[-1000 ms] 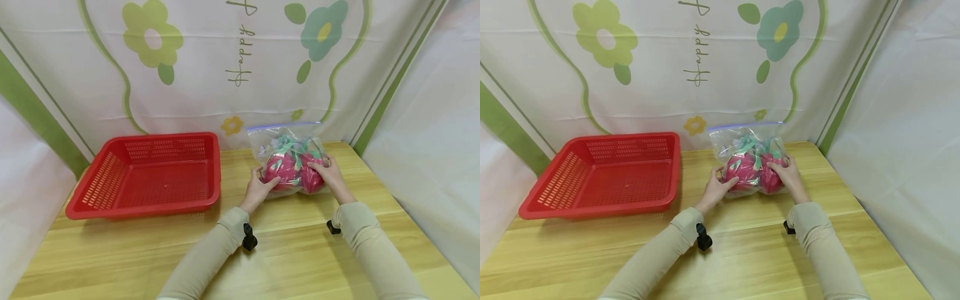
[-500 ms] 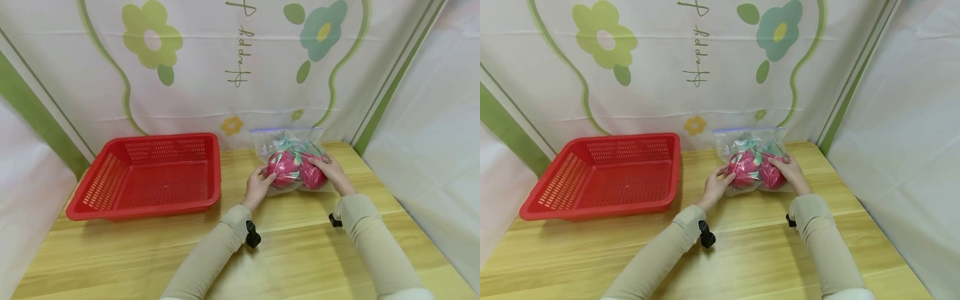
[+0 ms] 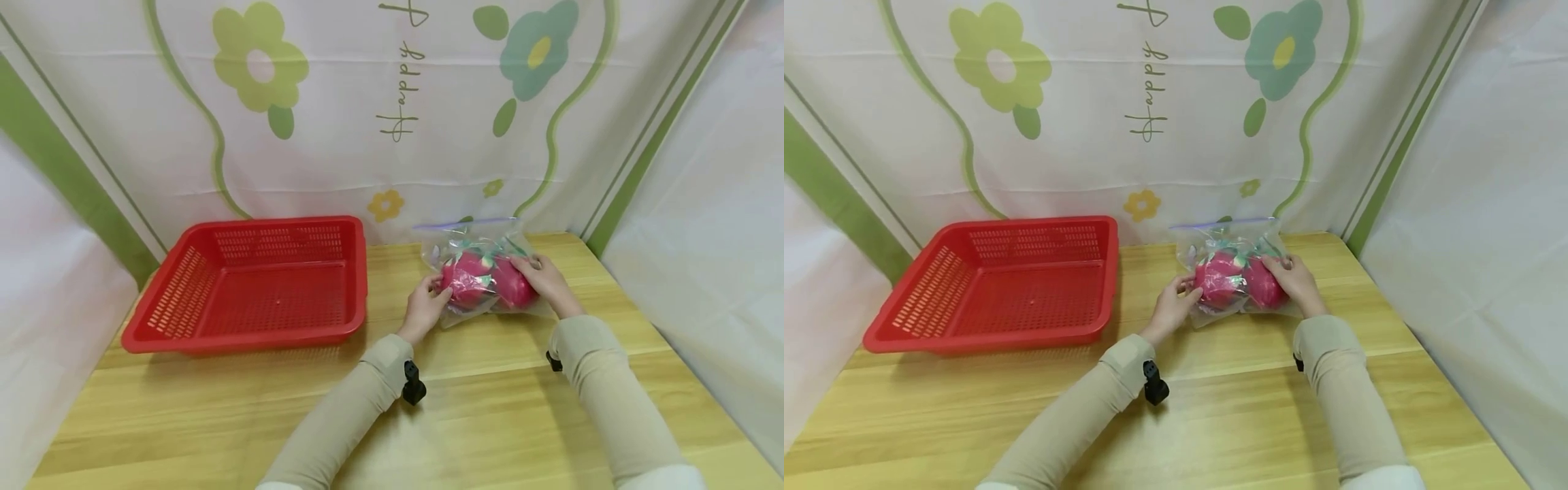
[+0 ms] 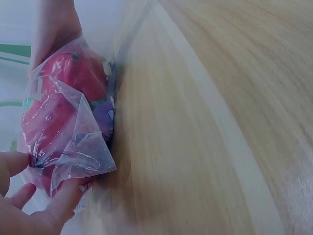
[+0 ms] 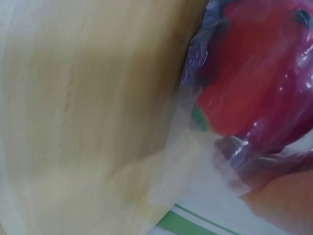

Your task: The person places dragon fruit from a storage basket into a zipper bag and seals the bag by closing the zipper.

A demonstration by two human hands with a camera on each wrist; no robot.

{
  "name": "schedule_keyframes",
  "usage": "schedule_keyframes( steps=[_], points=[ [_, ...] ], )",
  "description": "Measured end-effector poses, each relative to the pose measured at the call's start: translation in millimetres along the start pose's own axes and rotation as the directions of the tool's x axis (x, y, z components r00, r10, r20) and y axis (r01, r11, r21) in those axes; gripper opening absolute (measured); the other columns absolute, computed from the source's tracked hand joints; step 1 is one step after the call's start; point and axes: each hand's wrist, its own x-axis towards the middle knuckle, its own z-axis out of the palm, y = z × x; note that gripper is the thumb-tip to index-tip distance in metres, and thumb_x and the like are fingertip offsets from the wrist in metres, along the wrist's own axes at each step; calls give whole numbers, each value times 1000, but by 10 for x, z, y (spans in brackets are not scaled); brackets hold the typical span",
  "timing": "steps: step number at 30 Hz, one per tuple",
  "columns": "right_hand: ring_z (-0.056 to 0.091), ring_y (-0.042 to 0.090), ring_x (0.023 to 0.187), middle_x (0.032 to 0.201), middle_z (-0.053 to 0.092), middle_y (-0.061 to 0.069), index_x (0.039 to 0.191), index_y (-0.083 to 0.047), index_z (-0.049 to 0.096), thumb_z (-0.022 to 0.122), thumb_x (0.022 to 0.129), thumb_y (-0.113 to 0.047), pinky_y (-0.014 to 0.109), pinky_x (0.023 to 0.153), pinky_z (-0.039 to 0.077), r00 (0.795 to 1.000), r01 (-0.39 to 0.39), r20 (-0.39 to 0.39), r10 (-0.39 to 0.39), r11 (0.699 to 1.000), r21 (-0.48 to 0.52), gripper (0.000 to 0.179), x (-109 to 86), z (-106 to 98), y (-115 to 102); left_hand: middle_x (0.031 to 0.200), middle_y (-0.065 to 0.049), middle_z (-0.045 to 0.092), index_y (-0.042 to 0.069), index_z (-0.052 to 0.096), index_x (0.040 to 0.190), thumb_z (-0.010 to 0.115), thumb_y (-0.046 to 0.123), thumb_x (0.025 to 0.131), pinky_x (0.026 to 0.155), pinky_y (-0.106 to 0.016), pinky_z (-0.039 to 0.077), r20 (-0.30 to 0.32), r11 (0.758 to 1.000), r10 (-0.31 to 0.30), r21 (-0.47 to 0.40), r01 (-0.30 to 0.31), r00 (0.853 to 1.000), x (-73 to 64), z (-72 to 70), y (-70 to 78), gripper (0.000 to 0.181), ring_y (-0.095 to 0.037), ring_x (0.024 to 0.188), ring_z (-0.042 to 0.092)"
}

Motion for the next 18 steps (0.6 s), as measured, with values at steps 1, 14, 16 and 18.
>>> schedule_keyframes(
  steps=[1, 14, 16, 18],
  points=[
    [11, 50, 143, 156, 8, 32, 150, 5, -4, 32, 91, -68, 59, 117, 16, 1000, -2, -8, 2, 1000, -16, 101, 1, 4, -11, 131, -16, 58, 8, 53, 132, 59, 20, 94, 98, -35, 50, 10, 1000, 4, 17, -4, 1000, 0, 0, 7, 40, -28, 121, 56],
    [14, 53, 141, 153, 18, 33, 150, 6, 10, 20, 92, -70, 77, 105, -5, 993, -25, -114, 4, 983, -183, 96, 19, 33, -96, 140, -24, 43, 9, 35, 147, 52, 22, 96, 105, -52, 40, 8, 988, -16, 156, 14, 1000, -65, -19, 164, 55, -38, 127, 46],
    [15, 54, 140, 153, 17, 33, 150, 6, 10, 17, 92, -70, 77, 105, -4, 993, -34, -121, 10, 980, -194, 96, 19, 10, -139, 145, -23, 38, 12, 33, 148, 52, 23, 96, 107, -55, 38, 13, 987, -15, 163, 13, 1000, -97, -37, 260, 57, -40, 131, 42],
    [16, 53, 140, 152, 19, 33, 150, 5, 11, 16, 92, -70, 78, 104, -5, 990, -39, -144, 12, 981, -191, 95, 15, -16, -205, 149, -21, 34, 14, 31, 149, 52, 22, 95, 108, -56, 36, 26, 987, -2, 162, -3, 1000, -127, -59, 381, 58, -39, 135, 38]
  ],
)
